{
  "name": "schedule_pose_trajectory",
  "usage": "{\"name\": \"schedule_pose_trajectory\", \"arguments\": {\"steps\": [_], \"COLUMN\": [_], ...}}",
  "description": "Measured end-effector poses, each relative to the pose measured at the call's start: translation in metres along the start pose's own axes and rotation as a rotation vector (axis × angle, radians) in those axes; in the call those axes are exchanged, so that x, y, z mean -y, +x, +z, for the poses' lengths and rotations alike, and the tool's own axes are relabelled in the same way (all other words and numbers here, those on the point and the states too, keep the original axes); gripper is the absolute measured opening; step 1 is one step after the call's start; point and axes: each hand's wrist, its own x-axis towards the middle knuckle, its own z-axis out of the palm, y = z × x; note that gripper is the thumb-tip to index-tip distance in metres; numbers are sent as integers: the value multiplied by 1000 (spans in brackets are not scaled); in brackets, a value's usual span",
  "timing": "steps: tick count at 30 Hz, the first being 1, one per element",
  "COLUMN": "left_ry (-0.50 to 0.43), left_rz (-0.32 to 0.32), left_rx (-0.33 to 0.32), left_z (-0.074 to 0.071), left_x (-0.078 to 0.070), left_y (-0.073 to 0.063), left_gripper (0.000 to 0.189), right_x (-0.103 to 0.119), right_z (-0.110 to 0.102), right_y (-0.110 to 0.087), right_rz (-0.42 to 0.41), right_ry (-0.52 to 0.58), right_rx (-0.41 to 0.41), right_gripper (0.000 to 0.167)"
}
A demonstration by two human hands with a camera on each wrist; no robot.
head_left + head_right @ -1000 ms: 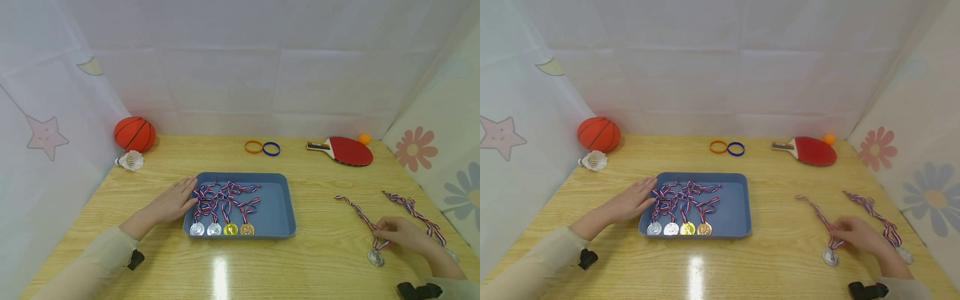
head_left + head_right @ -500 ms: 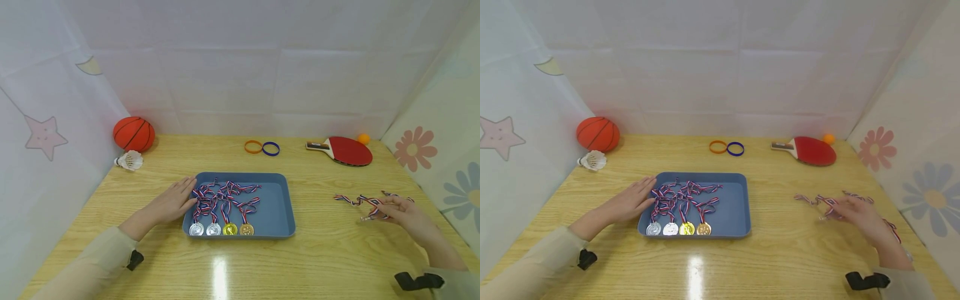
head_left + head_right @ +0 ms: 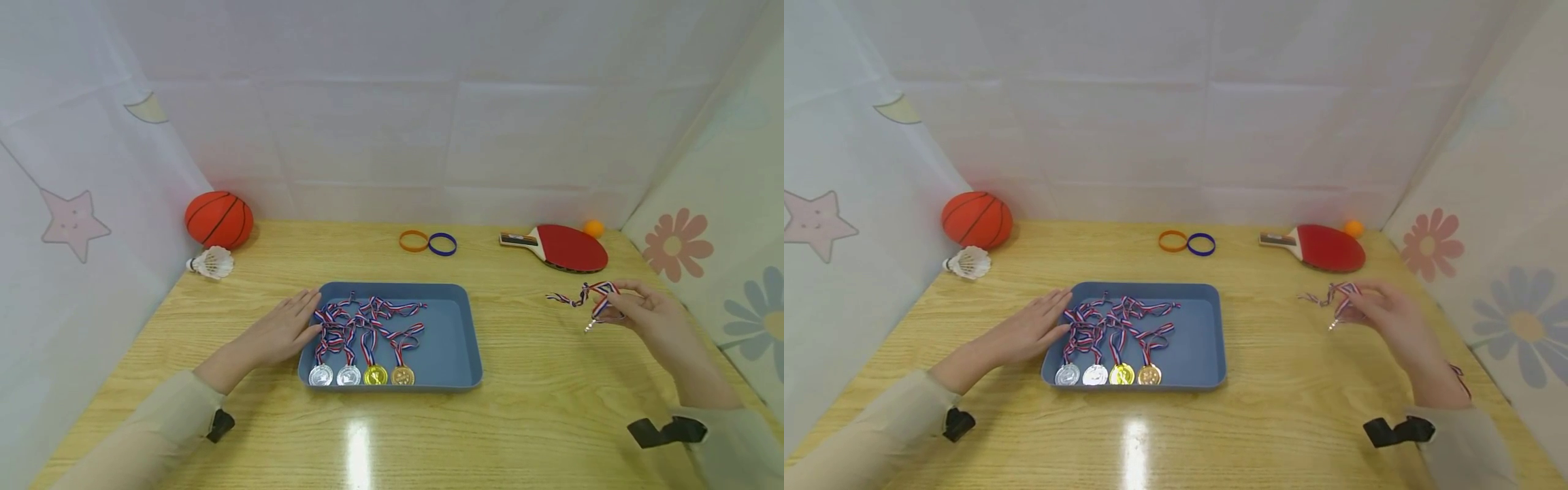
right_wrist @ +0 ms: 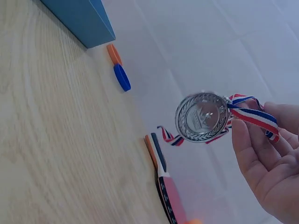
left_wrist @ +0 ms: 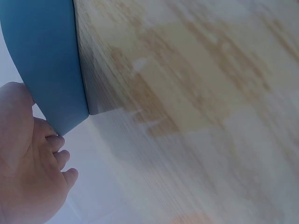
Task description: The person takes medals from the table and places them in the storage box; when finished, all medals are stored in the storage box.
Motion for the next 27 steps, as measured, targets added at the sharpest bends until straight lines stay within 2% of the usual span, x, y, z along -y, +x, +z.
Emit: {"name": "schedule_pose_trajectory", "arguments": {"steps": [7, 14, 21, 27], "left_ry": [-4, -6, -13, -15], "left_rz": [7, 18, 15, 16], "left_rx": [-8, -20, -9, -22], "left_z": [1, 4, 3, 3], "left_x": [1, 3, 3, 3], "left_y": [0, 1, 1, 0], "left_gripper": [60, 60, 61, 60], "right_x": [14, 27, 36, 31], "right_z": [27, 57, 87, 116], "right_y": [17, 32, 45, 55], "right_rz": [11, 11, -9, 10], "right_ry": [-36, -143, -163, -168], "right_rx": [-15, -5, 73, 140], "right_gripper": [29, 30, 30, 30]}}
